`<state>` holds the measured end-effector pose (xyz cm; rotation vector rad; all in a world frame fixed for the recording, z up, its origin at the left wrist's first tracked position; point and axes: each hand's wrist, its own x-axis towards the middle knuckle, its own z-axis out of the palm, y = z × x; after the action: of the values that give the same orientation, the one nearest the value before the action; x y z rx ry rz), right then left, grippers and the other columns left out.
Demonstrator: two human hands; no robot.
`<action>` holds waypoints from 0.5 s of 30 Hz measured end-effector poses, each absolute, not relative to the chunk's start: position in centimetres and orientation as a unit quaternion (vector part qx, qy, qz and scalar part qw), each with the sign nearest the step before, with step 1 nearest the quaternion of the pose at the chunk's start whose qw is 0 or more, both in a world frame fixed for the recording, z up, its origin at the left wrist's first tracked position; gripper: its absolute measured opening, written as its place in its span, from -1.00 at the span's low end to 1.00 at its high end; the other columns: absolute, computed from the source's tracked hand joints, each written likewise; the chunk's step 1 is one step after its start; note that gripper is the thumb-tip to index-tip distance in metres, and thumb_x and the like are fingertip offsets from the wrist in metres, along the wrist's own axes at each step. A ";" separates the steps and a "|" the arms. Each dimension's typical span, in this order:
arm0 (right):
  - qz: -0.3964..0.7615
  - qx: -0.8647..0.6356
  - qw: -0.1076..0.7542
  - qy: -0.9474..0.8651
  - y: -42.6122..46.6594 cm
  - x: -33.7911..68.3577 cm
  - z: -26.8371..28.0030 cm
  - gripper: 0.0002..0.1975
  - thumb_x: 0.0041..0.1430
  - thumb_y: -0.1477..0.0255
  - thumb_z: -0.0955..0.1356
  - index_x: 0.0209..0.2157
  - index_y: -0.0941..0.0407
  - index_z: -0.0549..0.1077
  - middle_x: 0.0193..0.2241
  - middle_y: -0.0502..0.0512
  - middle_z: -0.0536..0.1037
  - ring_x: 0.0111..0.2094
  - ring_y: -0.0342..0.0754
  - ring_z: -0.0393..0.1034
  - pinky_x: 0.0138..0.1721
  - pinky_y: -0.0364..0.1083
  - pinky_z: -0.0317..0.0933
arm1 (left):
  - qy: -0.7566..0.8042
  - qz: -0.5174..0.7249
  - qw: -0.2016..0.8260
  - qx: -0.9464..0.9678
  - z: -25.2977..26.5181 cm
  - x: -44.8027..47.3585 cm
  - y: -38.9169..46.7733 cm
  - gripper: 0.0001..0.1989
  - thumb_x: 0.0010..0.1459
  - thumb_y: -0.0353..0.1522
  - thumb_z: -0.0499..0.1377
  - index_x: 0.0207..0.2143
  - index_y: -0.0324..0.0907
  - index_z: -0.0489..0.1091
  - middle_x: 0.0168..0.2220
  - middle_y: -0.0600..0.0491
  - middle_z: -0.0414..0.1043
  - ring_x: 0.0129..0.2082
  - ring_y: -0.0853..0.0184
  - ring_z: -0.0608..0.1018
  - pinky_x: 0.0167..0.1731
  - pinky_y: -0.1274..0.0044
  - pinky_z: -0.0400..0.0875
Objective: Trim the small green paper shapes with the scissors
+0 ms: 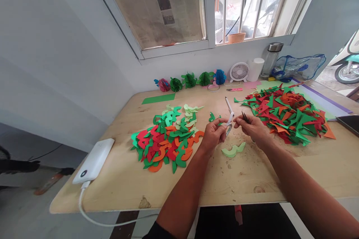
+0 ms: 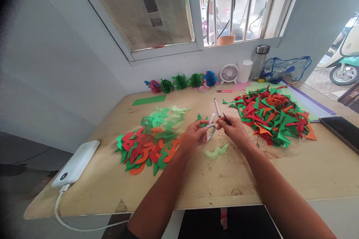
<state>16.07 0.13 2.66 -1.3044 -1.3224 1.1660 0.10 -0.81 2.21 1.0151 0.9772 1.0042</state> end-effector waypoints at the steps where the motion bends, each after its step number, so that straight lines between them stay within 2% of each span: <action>1: 0.474 -0.528 0.453 -0.540 0.1 16.1 2.7 -0.64 -0.09 0.11 0.36 -0.47 0.16 0.43 -0.58 0.03 0.45 -0.69 -0.27 -0.03 -0.68 -0.19 -0.14 | 0.430 0.445 0.648 0.445 2.2 0.1 -0.8 -0.60 -0.12 -0.19 0.20 -0.23 -0.22 0.39 -0.78 0.24 0.17 -0.76 0.53 0.14 -0.65 0.63 -0.02; 11: 0.490 -0.527 0.430 -0.545 0.3 16.2 2.3 -0.66 -0.07 0.14 0.36 -0.43 0.17 0.43 -0.60 0.03 0.44 -0.68 -0.26 -0.02 -0.67 -0.19 -0.16 | 0.423 0.463 0.640 0.443 2.0 0.1 -0.7 -0.67 -0.08 -0.25 0.19 -0.25 -0.22 0.38 -0.79 0.24 0.17 -0.76 0.53 0.15 -0.65 0.63 0.00; 15: 0.451 -0.535 0.408 -0.586 0.3 16.2 2.1 -0.67 -0.02 0.15 0.34 -0.48 0.16 0.42 -0.62 0.00 0.41 -0.66 -0.25 0.00 -0.64 -0.19 -0.11 | 0.422 0.460 0.640 0.448 1.9 0.1 -0.7 -0.68 -0.08 -0.27 0.18 -0.24 -0.22 0.38 -0.79 0.24 0.17 -0.76 0.53 0.15 -0.66 0.63 0.01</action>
<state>16.18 0.34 2.06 -1.3495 -1.4772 1.1375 0.09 -0.68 1.92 1.0219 0.9632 1.0488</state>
